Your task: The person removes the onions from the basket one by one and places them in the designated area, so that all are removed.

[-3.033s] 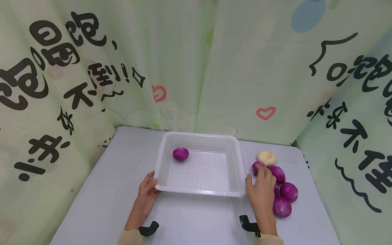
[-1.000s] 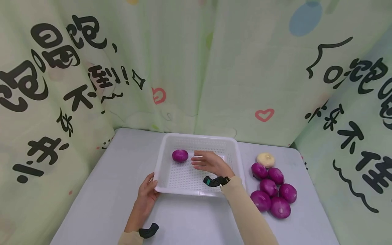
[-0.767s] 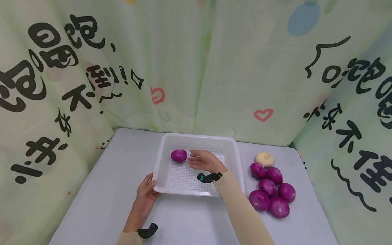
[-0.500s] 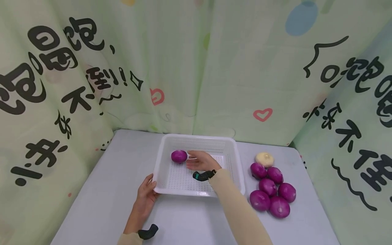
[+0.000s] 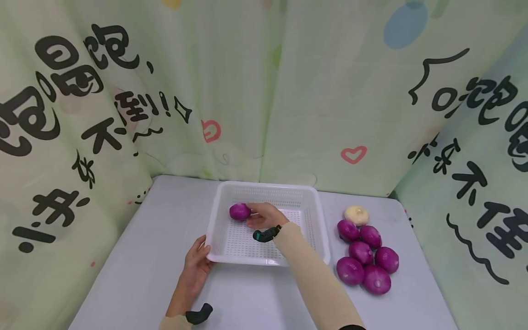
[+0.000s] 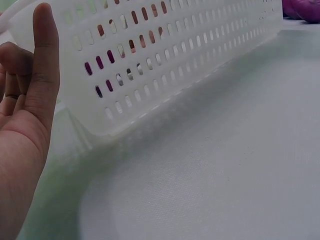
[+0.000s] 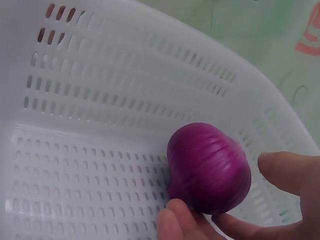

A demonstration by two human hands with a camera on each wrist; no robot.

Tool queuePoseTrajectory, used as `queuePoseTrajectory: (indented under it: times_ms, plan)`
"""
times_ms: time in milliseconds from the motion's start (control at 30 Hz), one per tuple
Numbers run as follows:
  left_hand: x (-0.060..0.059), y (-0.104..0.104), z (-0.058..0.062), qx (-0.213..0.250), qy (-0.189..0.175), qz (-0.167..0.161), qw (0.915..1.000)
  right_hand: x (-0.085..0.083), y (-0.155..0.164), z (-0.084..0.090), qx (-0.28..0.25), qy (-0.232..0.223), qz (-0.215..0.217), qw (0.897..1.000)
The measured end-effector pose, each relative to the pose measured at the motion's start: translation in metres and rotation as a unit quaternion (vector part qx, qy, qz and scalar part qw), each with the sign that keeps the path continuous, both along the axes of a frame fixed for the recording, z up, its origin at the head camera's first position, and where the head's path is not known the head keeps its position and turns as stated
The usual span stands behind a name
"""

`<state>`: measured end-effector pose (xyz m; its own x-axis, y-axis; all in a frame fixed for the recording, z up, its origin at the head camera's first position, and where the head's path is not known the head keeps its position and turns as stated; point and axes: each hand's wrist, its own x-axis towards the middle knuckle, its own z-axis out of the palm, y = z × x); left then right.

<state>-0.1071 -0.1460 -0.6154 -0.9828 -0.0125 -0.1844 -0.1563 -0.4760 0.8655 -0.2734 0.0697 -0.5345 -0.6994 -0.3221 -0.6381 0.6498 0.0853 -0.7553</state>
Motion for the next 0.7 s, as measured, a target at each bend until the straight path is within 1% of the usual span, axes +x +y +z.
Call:
queuePoseTrajectory:
  times_ms: [100, 333, 400, 567, 700]
  plan:
    - [0.001, 0.000, 0.001, 0.000, -0.001, 0.003, 1.0000, 0.000, -0.003, -0.001, 0.004, 0.006, -0.001, 1.000]
    - [0.000, 0.001, 0.001, -0.002, -0.003, 0.002, 1.0000, -0.001, -0.006, -0.008, -0.018, -0.017, -0.024, 0.999]
    - [0.000, 0.001, 0.000, 0.001, -0.004, 0.005, 1.0000, -0.001, -0.006, -0.010, -0.023, -0.015, -0.027, 0.999]
    - [0.000, 0.001, 0.000, 0.001, -0.004, 0.012, 0.9999, -0.001, -0.003, -0.012, -0.052, -0.022, -0.034, 0.998]
    - [0.000, 0.001, 0.000, -0.005, -0.002, 0.010, 0.9999, -0.004, -0.001, -0.013, -0.078, -0.041, -0.046, 0.995]
